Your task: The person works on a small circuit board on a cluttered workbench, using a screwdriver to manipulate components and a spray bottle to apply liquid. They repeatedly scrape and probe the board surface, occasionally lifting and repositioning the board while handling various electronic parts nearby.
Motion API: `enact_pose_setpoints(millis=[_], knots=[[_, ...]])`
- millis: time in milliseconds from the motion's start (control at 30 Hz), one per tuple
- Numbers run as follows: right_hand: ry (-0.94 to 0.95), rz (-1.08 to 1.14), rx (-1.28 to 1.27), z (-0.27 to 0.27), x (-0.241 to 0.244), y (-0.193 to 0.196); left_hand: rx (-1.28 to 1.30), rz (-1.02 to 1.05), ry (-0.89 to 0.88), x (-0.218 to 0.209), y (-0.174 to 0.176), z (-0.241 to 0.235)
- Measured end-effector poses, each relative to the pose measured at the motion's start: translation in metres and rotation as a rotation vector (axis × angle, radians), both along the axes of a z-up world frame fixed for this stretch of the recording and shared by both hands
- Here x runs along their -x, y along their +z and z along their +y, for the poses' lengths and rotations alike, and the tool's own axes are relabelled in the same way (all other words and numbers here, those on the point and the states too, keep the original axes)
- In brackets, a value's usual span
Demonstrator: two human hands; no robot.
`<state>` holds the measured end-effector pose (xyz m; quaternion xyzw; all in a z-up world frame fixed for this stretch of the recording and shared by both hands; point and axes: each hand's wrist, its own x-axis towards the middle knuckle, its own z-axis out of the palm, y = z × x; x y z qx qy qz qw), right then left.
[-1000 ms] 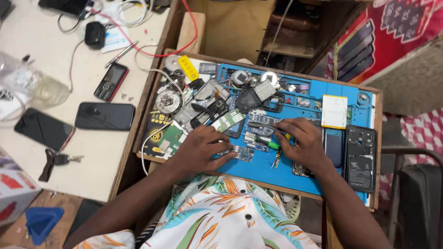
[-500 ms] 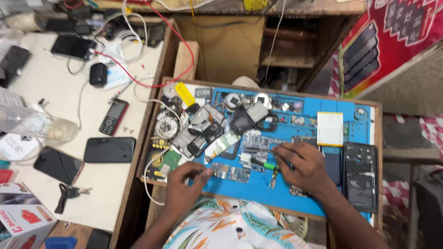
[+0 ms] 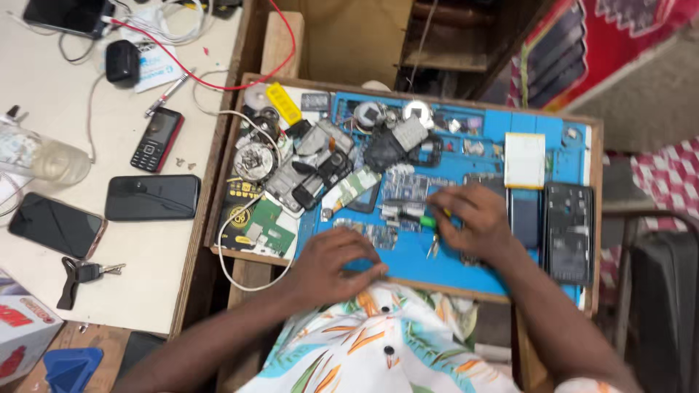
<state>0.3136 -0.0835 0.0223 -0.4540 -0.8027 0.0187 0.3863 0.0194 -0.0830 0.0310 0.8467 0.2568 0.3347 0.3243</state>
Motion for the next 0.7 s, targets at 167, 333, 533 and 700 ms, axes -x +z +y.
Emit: enact_pose_setpoints(millis=[167, 333, 533, 700], knots=[[-0.01, 0.042, -0.023, 0.002, 0.001, -0.008, -0.225, 0.184, -0.082, 0.022, -0.009, 0.027], [-0.12, 0.166, 0.184, 0.002, 0.001, -0.013, -0.293, 0.287, -0.053, 0.029, -0.015, 0.044], [0.023, -0.021, 0.231, -0.016, -0.007, -0.004, -0.373, 0.285, -0.005, 0.034, -0.038, 0.047], [0.061, -0.004, 0.271, -0.028, 0.007, -0.005, -0.407, 0.252, 0.005, 0.035, -0.042, 0.049]])
